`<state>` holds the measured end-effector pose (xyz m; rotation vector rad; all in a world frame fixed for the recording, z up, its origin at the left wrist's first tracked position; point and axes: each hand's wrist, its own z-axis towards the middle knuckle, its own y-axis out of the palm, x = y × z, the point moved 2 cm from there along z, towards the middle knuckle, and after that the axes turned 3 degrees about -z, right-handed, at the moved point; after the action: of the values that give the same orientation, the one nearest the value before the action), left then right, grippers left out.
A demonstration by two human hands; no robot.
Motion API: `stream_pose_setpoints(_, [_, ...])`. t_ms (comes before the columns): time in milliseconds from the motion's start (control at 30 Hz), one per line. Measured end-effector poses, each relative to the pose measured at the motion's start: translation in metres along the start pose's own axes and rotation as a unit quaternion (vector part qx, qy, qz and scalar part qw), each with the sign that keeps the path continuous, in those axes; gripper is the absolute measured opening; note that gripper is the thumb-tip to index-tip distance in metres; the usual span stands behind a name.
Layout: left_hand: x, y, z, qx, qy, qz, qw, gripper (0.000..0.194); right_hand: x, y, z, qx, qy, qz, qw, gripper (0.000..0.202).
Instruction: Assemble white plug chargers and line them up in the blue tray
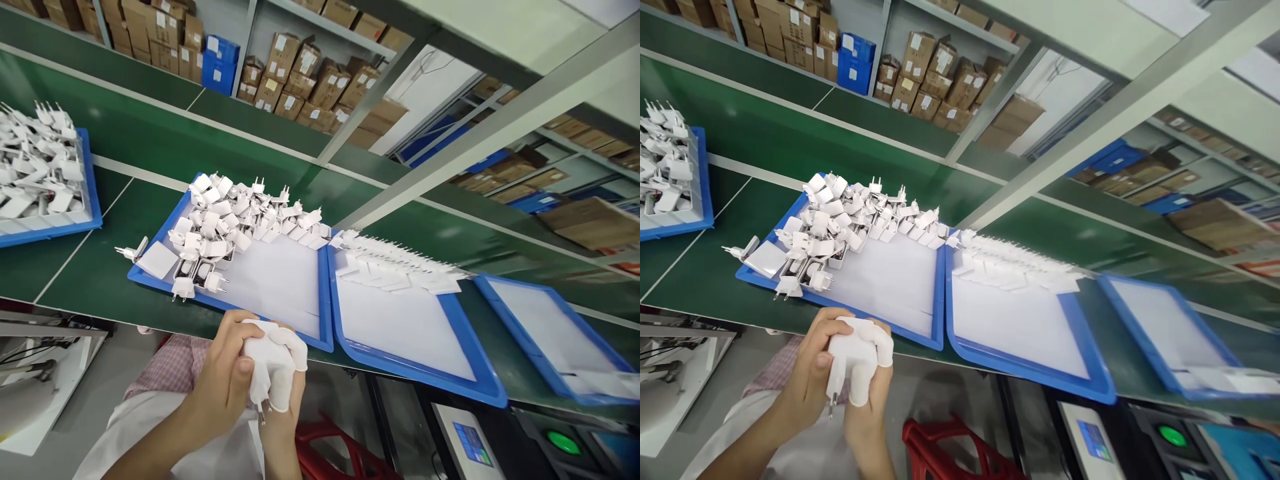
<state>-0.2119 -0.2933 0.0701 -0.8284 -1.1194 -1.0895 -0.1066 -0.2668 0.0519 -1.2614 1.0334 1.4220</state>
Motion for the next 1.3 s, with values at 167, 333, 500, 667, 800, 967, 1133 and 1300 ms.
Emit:
stream_pose_setpoints(167, [0.001,-0.001,-0.003,0.021,0.026,0.02,0.999,0.04,-0.009,0.006,0.003,-0.008,-0.025,0.016,1.0,0.027])
stream_pose_setpoints(333, [-0.005,0.001,-0.001,0.035,-0.015,-0.056,0.998,0.042,-0.019,0.01,0.012,-0.008,-0.058,-0.007,0.998,0.024])
stream_pose_setpoints(500, [-0.016,0.005,0.006,0.074,-0.038,-0.079,0.993,0.039,-0.017,0.01,0.024,-0.019,-0.044,-0.021,0.999,0.029])
stream_pose_setpoints(667, [-0.021,0.011,0.012,0.089,-0.027,-0.088,0.992,0.039,-0.012,0.01,0.027,-0.007,-0.027,-0.002,1.0,0.03])
stream_pose_setpoints(800, [-0.015,0.014,0.017,0.061,-0.057,-0.073,0.994,0.039,-0.007,0.004,0.027,0.015,-0.015,-0.006,1.0,0.029])
stream_pose_setpoints(967, [-0.011,0.015,0.031,-0.026,-0.147,-0.033,0.988,0.042,0.001,-0.038,0.027,-0.045,0.018,-0.151,0.987,0.038])
stream_pose_setpoints(1133, [-0.015,0.027,0.048,-0.101,-0.222,-0.09,0.966,0.048,-0.015,-0.085,0.024,-0.038,-0.209,-0.351,0.912,0.056])
stream_pose_setpoints(1300, [-0.009,0.04,0.051,-0.122,-0.211,-0.087,0.966,0.05,-0.023,-0.088,0.025,-0.046,-0.251,-0.374,0.892,0.041])
